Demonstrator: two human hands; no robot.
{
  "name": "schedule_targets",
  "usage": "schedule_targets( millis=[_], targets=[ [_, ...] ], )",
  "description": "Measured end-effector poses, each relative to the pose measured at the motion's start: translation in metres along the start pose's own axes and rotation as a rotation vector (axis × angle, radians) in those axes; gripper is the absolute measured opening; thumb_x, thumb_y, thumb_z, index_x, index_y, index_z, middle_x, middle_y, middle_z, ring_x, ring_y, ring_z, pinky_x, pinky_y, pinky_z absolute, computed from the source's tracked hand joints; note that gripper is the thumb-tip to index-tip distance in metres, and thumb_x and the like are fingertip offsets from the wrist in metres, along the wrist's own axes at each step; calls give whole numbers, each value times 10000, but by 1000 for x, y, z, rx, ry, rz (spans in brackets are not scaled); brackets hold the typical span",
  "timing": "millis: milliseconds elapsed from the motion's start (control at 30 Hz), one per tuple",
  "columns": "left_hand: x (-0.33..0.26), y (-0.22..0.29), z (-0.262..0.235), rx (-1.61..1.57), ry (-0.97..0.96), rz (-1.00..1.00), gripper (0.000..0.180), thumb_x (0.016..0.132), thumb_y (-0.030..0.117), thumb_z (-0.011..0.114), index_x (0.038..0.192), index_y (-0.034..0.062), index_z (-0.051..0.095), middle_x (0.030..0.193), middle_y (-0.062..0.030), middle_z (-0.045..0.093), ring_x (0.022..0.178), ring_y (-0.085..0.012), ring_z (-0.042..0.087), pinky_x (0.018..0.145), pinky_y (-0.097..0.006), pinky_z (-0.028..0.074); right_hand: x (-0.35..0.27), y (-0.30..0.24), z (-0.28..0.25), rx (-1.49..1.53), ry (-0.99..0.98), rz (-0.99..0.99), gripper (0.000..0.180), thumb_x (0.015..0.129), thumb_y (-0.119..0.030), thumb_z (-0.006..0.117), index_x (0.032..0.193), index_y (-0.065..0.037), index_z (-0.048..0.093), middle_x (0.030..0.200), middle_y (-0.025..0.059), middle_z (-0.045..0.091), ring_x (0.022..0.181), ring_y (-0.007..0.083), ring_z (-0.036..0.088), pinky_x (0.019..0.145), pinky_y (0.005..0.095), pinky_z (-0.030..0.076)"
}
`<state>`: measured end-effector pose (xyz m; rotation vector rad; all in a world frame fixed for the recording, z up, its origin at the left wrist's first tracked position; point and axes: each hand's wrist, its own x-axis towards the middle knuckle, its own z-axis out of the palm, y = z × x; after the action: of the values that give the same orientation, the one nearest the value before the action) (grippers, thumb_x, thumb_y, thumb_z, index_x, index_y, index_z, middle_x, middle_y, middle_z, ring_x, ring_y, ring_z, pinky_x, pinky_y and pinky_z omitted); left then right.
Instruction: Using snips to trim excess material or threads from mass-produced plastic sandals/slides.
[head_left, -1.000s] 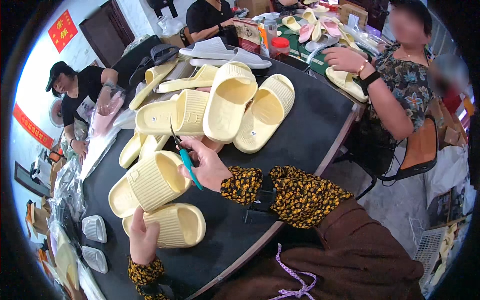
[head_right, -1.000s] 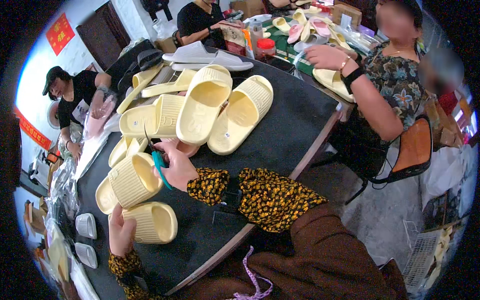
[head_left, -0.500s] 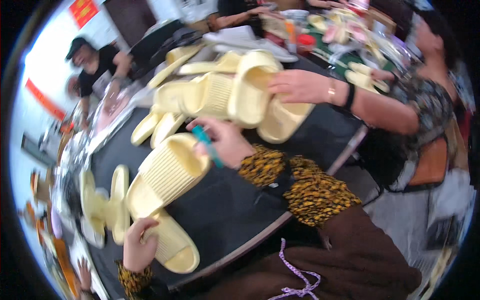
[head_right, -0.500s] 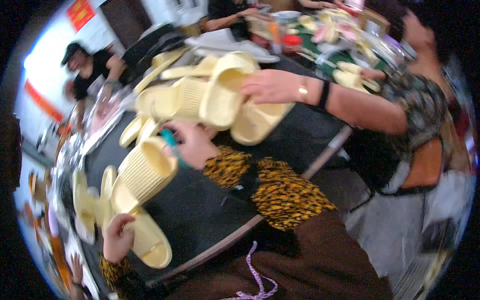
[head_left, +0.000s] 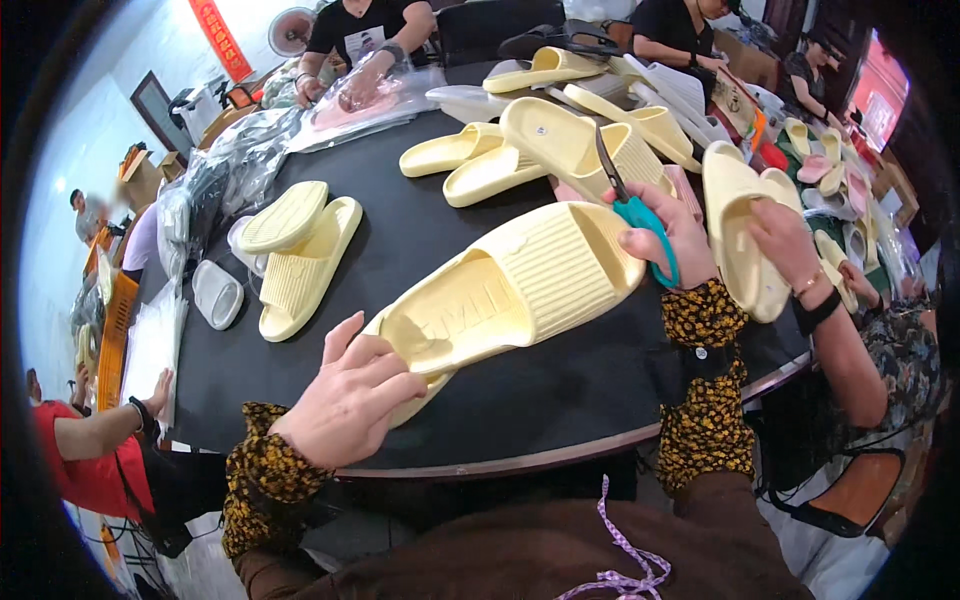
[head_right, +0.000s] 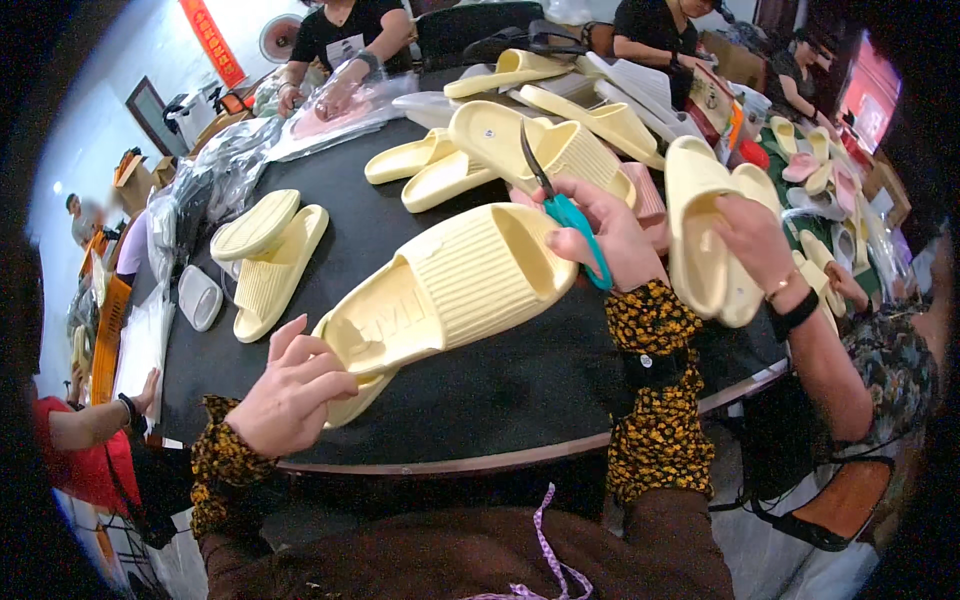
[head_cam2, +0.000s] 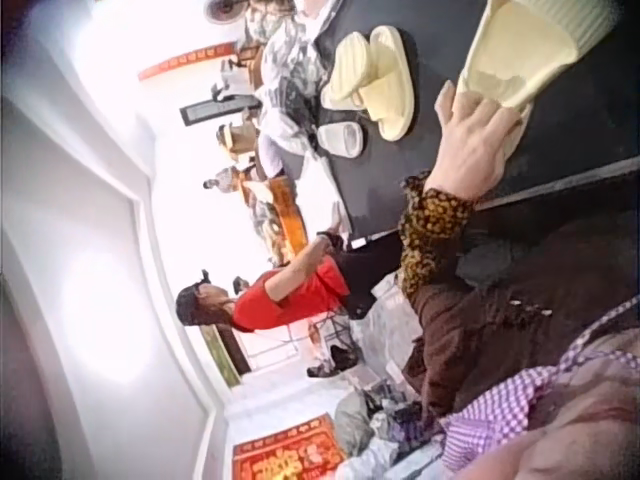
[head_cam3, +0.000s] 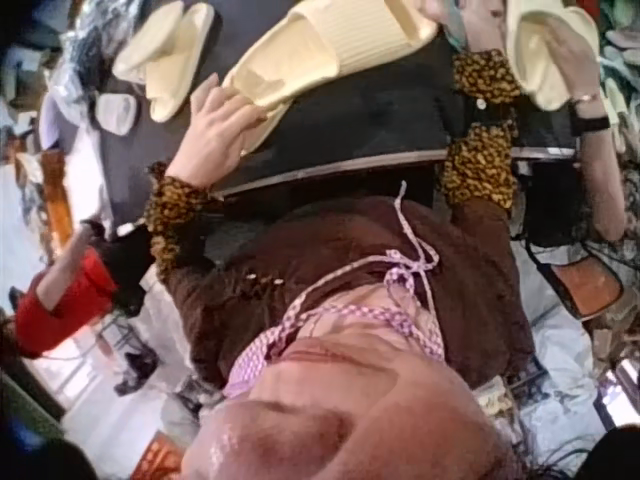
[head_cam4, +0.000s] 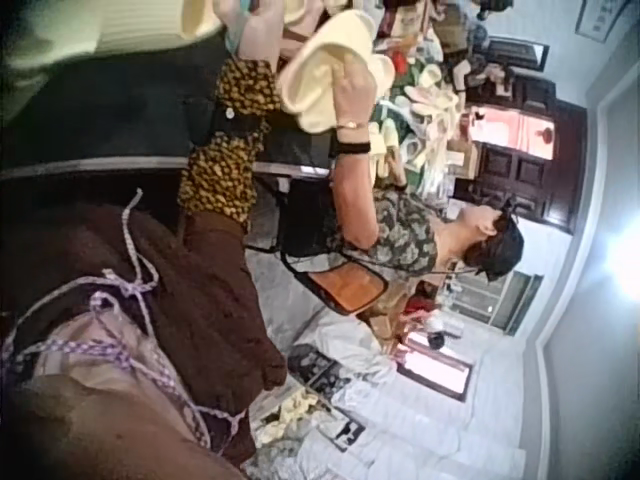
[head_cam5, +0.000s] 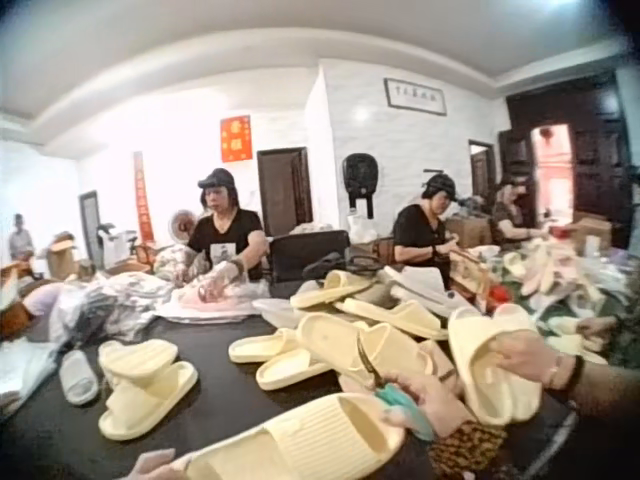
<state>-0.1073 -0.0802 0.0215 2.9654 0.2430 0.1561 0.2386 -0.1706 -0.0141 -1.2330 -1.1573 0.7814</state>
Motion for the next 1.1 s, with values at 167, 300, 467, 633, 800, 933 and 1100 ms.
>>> schedule_targets(
  millis=[167,300,467,633,800,933,1100],
  targets=[
    [-14,-5,25,14,77,-157,519,672,53,646,1165,108,491,1242,-154,399,1200,-329,368,1042,-494,230,0,2,-5,-65,-36,127,501,701,-185,631,1154,-11,509,1000,43,581,892,104,553,835,226,428],
    [-37,-25,35,-114,-20,-450,904,619,252,787,1359,102,290,1415,-258,200,1276,-436,267,1029,-482,247,6,21,-8,-67,-55,155,474,713,-177,641,1136,-11,507,989,30,572,894,96,551,816,228,437],
    [-52,-32,55,-318,-60,-489,1029,588,294,807,1392,62,209,1366,-247,294,1262,-400,310,1026,-466,264,12,34,-1,34,-149,108,483,714,-162,652,1147,-9,499,1005,33,570,907,97,548,822,231,440],
    [-52,-31,55,-337,-36,-459,981,594,236,784,1373,25,226,1340,-231,326,1252,-378,324,1036,-438,263,11,40,12,44,-226,188,501,707,-135,662,1159,-5,489,1032,51,571,931,104,558,848,252,451],
    [-49,-34,55,-364,-8,-378,947,573,203,781,1352,22,274,1343,-207,335,1252,-368,326,1044,-421,261,10,47,38,-1,-274,190,531,709,-165,666,1177,-12,469,972,42,577,839,99,566,709,224,475],
    [-43,-37,54,-390,-7,-365,933,560,203,799,1334,13,313,1346,-203,347,1255,-363,333,1040,-413,277,8,45,34,86,-237,246,510,721,-169,660,1174,-15,483,968,36,579,820,91,567,666,208,473],
    [-58,-58,73,-648,114,-416,955,581,245,843,1327,-37,319,1292,-204,421,1216,-287,414,1008,-368,342,11,56,28,210,-158,113,488,710,-142,668,1159,-11,526,951,64,599,778,112,583,590,229,489]
  ],
)
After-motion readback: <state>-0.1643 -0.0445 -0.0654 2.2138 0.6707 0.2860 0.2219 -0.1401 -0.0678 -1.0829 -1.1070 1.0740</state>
